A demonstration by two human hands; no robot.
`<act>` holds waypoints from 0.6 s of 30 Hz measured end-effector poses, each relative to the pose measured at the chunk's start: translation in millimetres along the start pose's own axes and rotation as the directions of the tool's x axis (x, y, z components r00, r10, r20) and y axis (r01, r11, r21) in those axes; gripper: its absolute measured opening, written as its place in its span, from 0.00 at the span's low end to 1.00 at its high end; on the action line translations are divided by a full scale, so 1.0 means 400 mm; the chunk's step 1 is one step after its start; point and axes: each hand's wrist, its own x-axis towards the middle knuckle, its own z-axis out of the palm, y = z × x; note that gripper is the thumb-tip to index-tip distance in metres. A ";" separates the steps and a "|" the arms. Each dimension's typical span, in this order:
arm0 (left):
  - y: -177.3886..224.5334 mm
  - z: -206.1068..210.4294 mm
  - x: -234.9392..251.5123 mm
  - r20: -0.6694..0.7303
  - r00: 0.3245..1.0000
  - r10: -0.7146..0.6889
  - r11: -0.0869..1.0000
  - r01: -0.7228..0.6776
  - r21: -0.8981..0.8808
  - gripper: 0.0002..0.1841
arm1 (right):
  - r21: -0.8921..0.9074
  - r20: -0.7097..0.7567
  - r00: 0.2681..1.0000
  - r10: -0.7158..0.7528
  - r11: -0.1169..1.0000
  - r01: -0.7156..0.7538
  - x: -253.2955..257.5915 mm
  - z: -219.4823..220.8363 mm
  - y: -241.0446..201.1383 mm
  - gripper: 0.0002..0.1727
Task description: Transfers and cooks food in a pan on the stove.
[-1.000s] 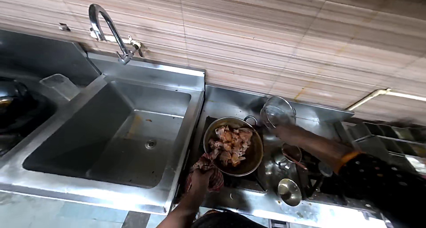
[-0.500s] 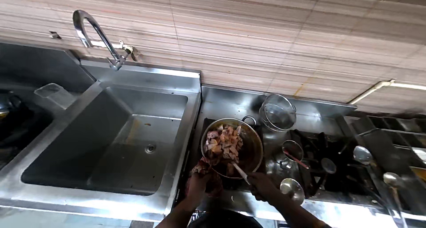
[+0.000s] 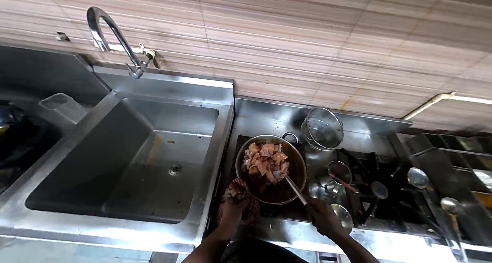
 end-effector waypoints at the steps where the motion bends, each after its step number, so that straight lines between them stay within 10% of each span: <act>1: -0.001 -0.001 0.000 -0.001 1.000 0.011 1.000 -0.011 -0.021 0.40 | -0.096 -0.034 0.998 -0.050 0.994 0.047 -0.008 -0.016 -0.010 0.23; 8: -0.001 -0.001 -0.008 -0.014 0.998 0.063 0.985 -0.065 -0.163 0.46 | -0.527 -0.072 0.960 -0.269 0.828 0.193 -0.059 -0.075 -0.160 0.22; 14: -0.010 -0.005 -0.008 0.040 0.995 0.087 0.954 -0.071 -0.291 0.45 | -0.755 -0.166 0.985 -0.045 0.648 -0.098 0.037 -0.156 -0.218 0.22; 18: 0.000 -0.015 -0.011 0.089 0.994 0.062 0.974 -0.041 -0.223 0.44 | -0.724 0.108 0.987 0.122 0.690 -0.006 -0.003 -0.198 -0.221 0.19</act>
